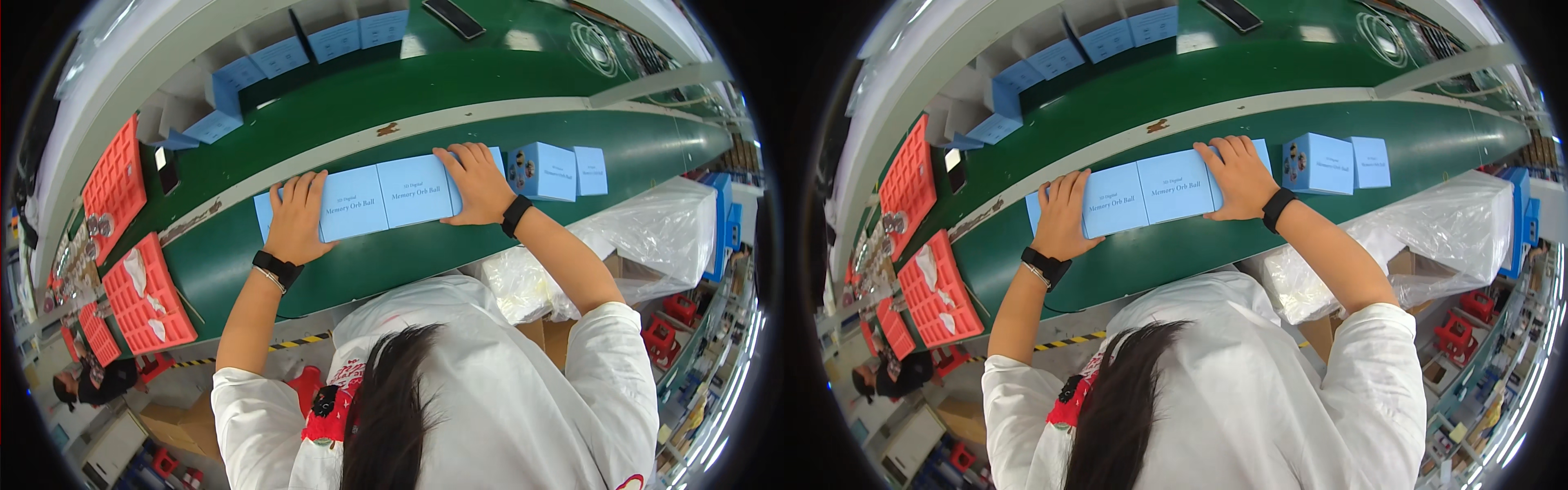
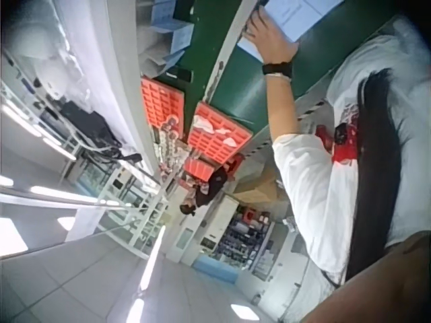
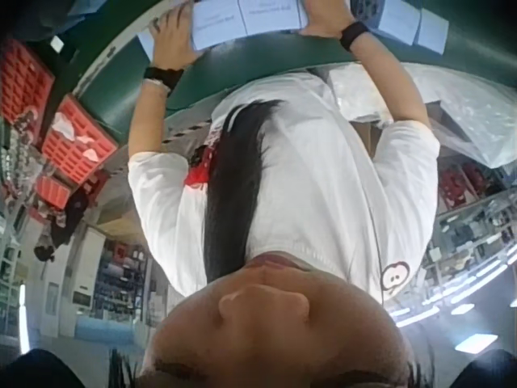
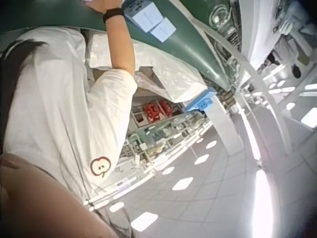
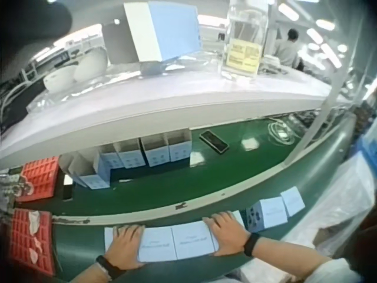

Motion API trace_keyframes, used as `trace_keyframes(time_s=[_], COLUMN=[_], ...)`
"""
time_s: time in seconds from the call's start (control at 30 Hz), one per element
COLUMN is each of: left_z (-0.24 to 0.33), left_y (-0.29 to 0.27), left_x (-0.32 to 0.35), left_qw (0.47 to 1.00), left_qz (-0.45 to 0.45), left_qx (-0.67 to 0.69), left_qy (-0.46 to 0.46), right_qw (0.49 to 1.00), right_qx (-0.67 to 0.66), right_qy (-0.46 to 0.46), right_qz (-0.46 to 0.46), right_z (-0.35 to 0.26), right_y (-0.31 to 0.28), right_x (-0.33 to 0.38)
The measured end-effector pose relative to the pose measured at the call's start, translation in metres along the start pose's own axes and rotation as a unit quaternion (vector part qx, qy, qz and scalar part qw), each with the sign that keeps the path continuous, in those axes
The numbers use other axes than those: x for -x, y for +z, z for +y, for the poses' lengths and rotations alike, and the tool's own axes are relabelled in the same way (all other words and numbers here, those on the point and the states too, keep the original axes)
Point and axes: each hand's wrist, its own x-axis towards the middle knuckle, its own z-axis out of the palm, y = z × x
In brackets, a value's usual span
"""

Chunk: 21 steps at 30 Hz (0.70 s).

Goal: Packing small blue product boxes into a large cardboard shipping container and cleaning the production line surface.

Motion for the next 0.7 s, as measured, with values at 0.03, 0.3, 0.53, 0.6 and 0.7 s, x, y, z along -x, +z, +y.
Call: trace_keyframes(time_s=[0.03, 0.3, 0.53, 0.6, 0.7], left_z=[-0.002, -0.034, -0.072, -0.083, -0.113], left_y=[-0.005, -0.043, -0.059, -0.057, -0.064], left_x=[0.008, 0.112, 0.273, 0.33, 0.419], left_qw=[1.0, 0.994, 0.975, 0.965, 0.945], left_qz=[0.003, 0.058, 0.093, 0.119, 0.153], left_qx=[-0.007, -0.006, 0.013, 0.009, 0.01], left_qy=[-0.007, -0.09, -0.203, -0.234, -0.288], right_qw=[1.0, 0.995, 0.973, 0.963, 0.945], right_qx=[-0.005, -0.01, 0.002, 0.0, 0.0], right_qy=[-0.005, -0.1, -0.228, -0.263, -0.317], right_qz=[-0.004, -0.023, -0.04, -0.062, -0.079], right_z=[-0.006, -0.093, -0.231, -0.285, -0.378], right_y=[-0.001, 0.001, 0.022, 0.031, 0.055], right_x=[-0.004, -0.064, -0.127, -0.142, -0.167])
